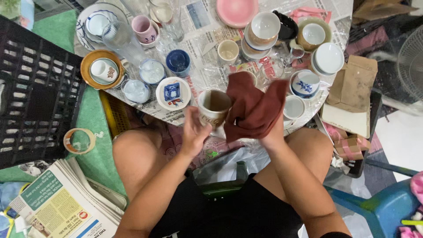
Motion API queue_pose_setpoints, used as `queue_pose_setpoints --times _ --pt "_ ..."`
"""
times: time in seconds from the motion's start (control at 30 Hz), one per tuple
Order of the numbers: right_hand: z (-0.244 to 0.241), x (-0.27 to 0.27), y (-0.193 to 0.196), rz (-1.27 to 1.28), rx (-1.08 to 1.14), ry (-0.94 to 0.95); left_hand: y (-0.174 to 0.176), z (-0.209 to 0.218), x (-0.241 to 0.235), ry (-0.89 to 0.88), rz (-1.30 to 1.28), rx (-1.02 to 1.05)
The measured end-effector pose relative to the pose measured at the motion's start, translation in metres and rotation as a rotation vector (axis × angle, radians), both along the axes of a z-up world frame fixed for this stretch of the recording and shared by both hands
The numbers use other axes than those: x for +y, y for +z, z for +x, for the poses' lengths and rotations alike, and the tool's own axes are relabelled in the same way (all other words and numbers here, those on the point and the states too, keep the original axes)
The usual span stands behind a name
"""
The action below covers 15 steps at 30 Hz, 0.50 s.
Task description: The person wipes various ceramic and glass items, including cups, bowls, and small glasses, using a maroon cloth. The person handles each item one at a time, wiping the exterior and interior surfaces before placing them back on the table.
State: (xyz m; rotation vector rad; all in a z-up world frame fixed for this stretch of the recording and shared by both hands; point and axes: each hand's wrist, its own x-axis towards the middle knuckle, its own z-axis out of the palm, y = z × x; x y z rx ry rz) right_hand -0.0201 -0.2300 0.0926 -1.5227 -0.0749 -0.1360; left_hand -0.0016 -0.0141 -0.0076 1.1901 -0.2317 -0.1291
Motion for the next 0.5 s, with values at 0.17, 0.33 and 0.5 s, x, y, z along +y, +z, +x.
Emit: queue_pose_setpoints --times 0.17,0.33,0.5 --pt "-0.003 -0.001 0.019 -0.985 -0.684 0.293 0.022 -0.012 -0.020 -0.349 -0.210 -0.024" --pt "-0.001 -0.002 0.030 -0.860 -0.620 0.313 0.043 0.003 -0.038 -1.087 -1.414 0.836" --pt "0.003 -0.002 0.033 -0.558 -0.310 0.296 0.014 0.008 -0.033 -0.965 -1.360 0.779"
